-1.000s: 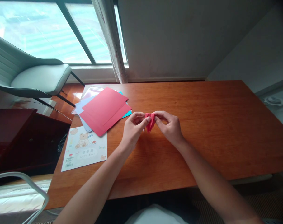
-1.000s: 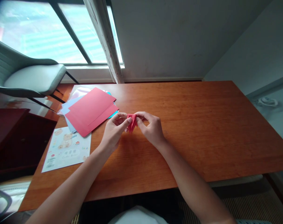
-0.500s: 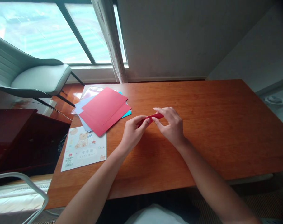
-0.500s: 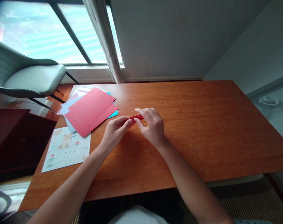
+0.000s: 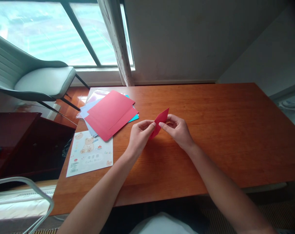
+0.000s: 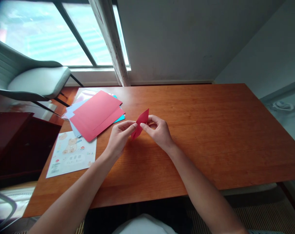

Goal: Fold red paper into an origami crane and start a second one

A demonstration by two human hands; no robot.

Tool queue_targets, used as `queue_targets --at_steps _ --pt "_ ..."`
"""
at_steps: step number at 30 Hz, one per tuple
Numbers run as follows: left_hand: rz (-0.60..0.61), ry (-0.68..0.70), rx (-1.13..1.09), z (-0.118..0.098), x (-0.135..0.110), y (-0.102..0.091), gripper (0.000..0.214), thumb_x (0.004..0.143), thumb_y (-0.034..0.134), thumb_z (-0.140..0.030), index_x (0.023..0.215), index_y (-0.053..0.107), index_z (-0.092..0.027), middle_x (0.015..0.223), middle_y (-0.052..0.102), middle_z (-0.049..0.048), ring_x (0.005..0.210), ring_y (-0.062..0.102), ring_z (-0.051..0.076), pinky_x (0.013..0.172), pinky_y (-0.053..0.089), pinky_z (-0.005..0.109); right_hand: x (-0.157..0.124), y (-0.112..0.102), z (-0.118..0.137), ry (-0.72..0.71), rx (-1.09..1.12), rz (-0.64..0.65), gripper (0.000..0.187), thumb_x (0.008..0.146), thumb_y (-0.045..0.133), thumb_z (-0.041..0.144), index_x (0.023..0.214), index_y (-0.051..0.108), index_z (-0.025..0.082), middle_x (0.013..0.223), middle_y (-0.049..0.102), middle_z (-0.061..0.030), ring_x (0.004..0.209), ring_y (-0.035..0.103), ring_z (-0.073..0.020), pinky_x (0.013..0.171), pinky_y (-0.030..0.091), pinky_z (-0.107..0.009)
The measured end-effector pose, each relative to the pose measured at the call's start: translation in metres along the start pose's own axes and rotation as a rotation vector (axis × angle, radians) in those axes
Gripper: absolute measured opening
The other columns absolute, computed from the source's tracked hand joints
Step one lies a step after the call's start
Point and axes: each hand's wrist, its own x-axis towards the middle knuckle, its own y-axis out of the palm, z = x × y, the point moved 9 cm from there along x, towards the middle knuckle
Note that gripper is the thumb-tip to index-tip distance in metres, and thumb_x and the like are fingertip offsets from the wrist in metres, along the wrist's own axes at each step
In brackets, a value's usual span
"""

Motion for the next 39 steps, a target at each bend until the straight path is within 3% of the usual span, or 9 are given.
queue_targets --at_steps 9,14,16,21,24,29,39 --pt "0.015 0.022 0.052 -0.003 -0.004 0.005 0.024 0.077 0.075 -0.036 0.079 0.078 -0.012 0.072 0.072 0.0038 0.064 0.059 0.013 0.062 0.045 0.024 -0.002 0.000 0.002 -0.078 0.023 -0.026 0.015 0.085 0.075 0.033 0.096 0.075 0.023 0.094 0.074 -0.0033 0.086 0.069 -0.0194 0.076 0.055 -0.032" --pt "0.024 -0.018 -0.005 -0.001 -0.005 0.008 0.028 0.076 0.075 -0.039 0.076 0.078 -0.011 0.058 0.061 -0.0002 0.054 0.047 0.009 0.053 0.036 0.022 -0.008 0.005 0.032 -0.330 -0.196 0.001 0.008 0.089 0.071 0.029 0.090 0.077 0.025 0.086 0.067 -0.0020 0.081 0.064 -0.0168 0.075 0.053 -0.031" --pt "0.014 -0.031 -0.027 0.000 -0.005 0.008 0.028 0.075 0.076 -0.039 0.076 0.078 -0.011 0.058 0.059 -0.0005 0.054 0.045 0.009 0.052 0.034 0.022 -0.009 0.005 0.037 -0.370 -0.232 0.007 0.009 0.090 0.069 0.029 0.091 0.077 0.025 0.087 0.066 -0.0021 0.082 0.063 -0.0166 0.075 0.053 -0.031" --pt "-0.053 -0.026 -0.057 0.000 -0.004 0.000 0.024 0.074 0.077 -0.036 0.079 0.077 -0.012 0.068 0.067 0.0018 0.060 0.052 0.010 0.058 0.040 0.023 -0.002 -0.003 0.024 -0.203 -0.125 -0.012 0.013 0.092 0.066 0.034 0.094 0.074 0.023 0.090 0.069 -0.0026 0.084 0.064 -0.0173 0.075 0.052 -0.031" --pt "-0.029 -0.049 -0.073 0.004 -0.002 0.002 0.026 0.076 0.077 -0.037 0.085 0.076 -0.013 0.074 0.070 0.0031 0.064 0.057 0.011 0.061 0.042 0.023 0.000 -0.008 0.018 -0.137 -0.089 -0.051 0.016 0.091 0.067 0.036 0.089 0.074 0.021 0.083 0.070 -0.0016 0.078 0.064 -0.0165 0.071 0.051 -0.030" --pt "0.071 -0.129 -0.092 0.013 -0.003 0.014 0.025 0.069 0.082 -0.032 0.084 0.074 -0.014 0.077 0.072 0.0038 0.071 0.062 0.014 0.068 0.045 0.024 0.000 -0.010 0.015 -0.127 -0.094 -0.082 0.020 0.088 0.069 0.041 0.086 0.074 0.021 0.082 0.071 -0.0018 0.075 0.065 -0.0167 0.069 0.051 -0.030" --pt "0.042 -0.176 -0.180 0.019 -0.002 0.012 0.018 0.066 0.080 -0.024 0.080 0.075 -0.014 0.076 0.071 0.0021 0.069 0.062 0.012 0.069 0.045 0.023 -0.002 -0.005 0.015 -0.180 -0.100 -0.046 0.015 0.088 0.071 0.036 0.095 0.076 0.024 0.091 0.075 -0.0030 0.082 0.069 -0.0182 0.075 0.056 -0.032"
